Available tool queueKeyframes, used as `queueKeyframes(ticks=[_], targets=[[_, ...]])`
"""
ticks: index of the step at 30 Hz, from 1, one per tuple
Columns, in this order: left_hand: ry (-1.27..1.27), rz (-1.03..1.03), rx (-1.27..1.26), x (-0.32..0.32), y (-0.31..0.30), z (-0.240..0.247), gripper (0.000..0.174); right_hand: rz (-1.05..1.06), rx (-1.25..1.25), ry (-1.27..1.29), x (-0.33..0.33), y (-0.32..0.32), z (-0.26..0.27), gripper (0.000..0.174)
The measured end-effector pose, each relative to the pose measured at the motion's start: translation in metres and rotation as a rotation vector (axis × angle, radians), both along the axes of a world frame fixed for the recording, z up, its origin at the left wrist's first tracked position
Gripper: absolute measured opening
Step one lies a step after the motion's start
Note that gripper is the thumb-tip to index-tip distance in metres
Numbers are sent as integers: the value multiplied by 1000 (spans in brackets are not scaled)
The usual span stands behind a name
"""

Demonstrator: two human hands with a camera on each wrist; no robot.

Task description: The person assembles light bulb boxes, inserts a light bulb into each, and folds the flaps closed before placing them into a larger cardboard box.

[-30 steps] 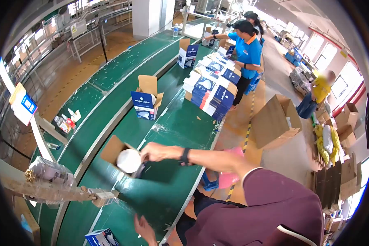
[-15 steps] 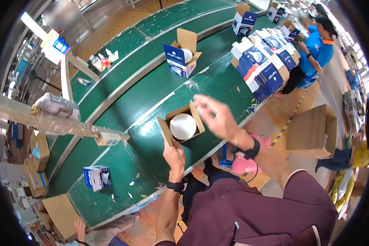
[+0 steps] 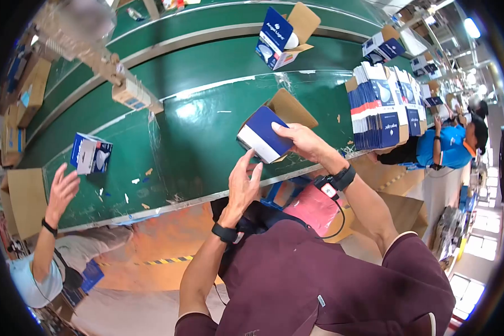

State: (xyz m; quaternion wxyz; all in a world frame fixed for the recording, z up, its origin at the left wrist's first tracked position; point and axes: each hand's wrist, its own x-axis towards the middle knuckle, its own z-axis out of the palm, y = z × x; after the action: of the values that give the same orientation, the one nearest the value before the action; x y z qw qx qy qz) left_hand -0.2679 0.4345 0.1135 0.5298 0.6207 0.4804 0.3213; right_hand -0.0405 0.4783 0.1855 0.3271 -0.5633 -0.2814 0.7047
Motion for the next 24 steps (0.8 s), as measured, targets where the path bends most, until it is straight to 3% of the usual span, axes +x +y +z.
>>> queueKeyframes(ticks=[7, 11, 16, 24], targets=[[-146, 173, -204, 19, 5, 6, 49, 221, -56, -130, -3, 6, 13, 58], [-350, 240, -303, 27, 14, 17, 53, 115, 133, -111, -7, 6, 1, 52], [-271, 324, -220, 35, 25, 41, 55, 88, 261, -212, -24, -5, 7, 44], [-469, 226, -245, 26, 36, 33, 17, 106, 289, -246, -23, -4, -4, 41]])
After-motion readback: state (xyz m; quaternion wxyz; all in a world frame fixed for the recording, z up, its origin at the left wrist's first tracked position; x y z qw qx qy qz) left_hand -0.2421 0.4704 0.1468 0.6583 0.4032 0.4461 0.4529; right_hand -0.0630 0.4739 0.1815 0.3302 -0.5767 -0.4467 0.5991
